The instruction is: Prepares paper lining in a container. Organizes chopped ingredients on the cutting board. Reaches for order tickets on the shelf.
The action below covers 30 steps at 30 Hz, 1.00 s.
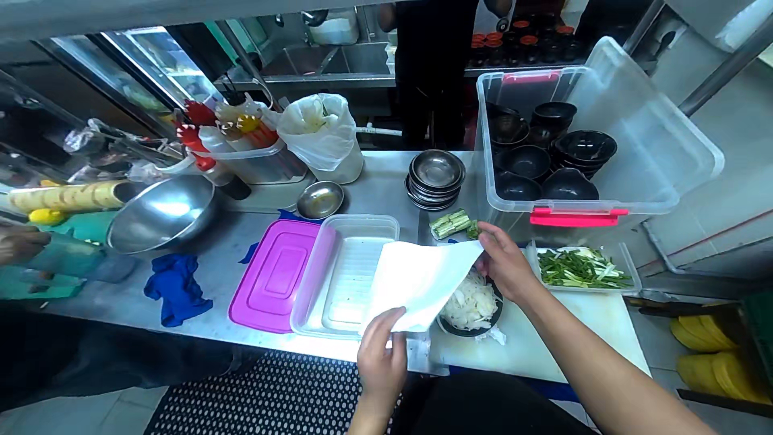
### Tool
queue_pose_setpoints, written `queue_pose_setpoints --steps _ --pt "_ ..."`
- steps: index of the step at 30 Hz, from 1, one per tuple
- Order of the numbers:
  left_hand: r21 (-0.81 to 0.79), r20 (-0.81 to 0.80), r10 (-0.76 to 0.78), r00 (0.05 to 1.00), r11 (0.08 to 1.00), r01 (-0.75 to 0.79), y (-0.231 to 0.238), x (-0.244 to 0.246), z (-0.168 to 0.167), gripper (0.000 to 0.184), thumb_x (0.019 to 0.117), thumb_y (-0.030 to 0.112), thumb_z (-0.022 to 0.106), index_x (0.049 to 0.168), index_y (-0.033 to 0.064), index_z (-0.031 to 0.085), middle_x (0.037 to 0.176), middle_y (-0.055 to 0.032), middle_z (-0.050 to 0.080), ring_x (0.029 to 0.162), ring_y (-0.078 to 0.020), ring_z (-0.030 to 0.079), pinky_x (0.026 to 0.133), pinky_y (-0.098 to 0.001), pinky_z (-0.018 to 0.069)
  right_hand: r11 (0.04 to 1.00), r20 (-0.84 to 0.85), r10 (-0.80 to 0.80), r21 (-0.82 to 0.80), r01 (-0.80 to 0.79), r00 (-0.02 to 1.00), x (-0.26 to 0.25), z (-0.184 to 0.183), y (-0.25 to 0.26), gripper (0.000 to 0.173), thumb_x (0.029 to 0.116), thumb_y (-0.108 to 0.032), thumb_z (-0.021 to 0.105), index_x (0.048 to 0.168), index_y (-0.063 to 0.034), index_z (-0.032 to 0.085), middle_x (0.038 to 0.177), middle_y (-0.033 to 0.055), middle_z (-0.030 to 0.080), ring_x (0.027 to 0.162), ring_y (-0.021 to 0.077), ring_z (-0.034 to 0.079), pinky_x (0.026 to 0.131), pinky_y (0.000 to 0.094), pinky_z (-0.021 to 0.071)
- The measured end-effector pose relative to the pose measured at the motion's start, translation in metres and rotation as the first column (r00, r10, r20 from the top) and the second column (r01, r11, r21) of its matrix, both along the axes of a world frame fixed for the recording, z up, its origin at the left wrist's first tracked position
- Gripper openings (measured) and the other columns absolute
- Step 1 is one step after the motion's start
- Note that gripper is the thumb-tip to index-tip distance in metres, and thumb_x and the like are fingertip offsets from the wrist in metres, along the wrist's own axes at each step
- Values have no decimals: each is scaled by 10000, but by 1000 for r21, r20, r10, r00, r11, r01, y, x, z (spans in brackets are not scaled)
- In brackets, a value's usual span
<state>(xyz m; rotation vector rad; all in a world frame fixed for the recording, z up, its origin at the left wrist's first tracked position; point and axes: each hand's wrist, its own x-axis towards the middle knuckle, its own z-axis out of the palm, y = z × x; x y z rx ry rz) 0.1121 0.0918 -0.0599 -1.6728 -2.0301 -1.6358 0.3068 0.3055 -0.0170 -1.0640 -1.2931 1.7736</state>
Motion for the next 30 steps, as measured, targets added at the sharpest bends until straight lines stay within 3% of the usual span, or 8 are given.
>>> queue_pose_setpoints --steps 2,4,7,12,15,18,20,30 --pt "-11 107 46 993 999 -45 -5 -13 25 200 956 102 588 1045 48 758 1052 -40 757 985 -89 720 870 -263 612 981 -124 144 148 -125 982 5 -3 -2 578 1022 -514 546 1534 -295 392 1144 31 668 795 118 649 674 265 558" --pt "-41 197 65 978 997 -58 -10 -29 55 178 984 143 601 1013 50 749 969 -8 751 885 -58 718 803 -240 620 941 -126 261 256 -223 957 3 -2 -2 798 912 -648 647 1563 -299 347 1374 28 604 1009 172 662 791 324 575" --pt "-49 275 60 959 998 -48 -16 -58 93 148 988 147 612 1019 67 732 906 20 746 800 -57 717 734 -242 623 889 78 306 334 -314 949 -15 10 -2 854 835 -490 803 1548 -250 396 1429 -8 581 1159 182 645 884 382 592" --pt "-18 308 37 951 999 -32 -27 -105 143 119 986 169 635 1016 91 721 860 16 746 747 -81 721 687 -251 625 802 143 414 409 -435 899 -73 38 9 871 829 -335 823 1550 -88 401 1482 77 550 1337 188 552 1065 393 516" --pt "20 326 9 945 1000 -16 -36 -133 162 117 980 168 650 1026 93 727 873 5 748 759 -94 723 707 -261 629 790 36 453 447 -419 891 -110 61 5 721 857 -285 789 1474 -74 482 1378 57 623 1250 148 606 1033 351 533" --pt "38 367 -3 930 999 -12 -46 -159 175 96 976 156 654 1003 100 726 854 -6 741 740 -97 715 677 -259 621 801 -107 464 475 -365 879 -140 86 -7 249 918 -112 711 1162 -96 664 1055 -16 722 983 65 682 903 274 582" --pt "47 426 -4 905 999 -17 -53 -172 180 87 975 145 658 1009 103 726 859 -14 741 728 -90 710 645 -246 608 792 -113 461 501 -350 880 -153 95 -16 92 945 -82 684 1033 -94 711 946 -26 724 877 49 678 829 252 584" --pt "-70 586 29 810 997 15 -65 -224 174 109 986 103 658 1038 45 734 890 -95 748 764 -160 729 713 -319 629 837 0 300 480 -263 954 -178 99 -64 99 953 -163 712 918 -72 730 789 21 698 677 84 636 625 242 547"
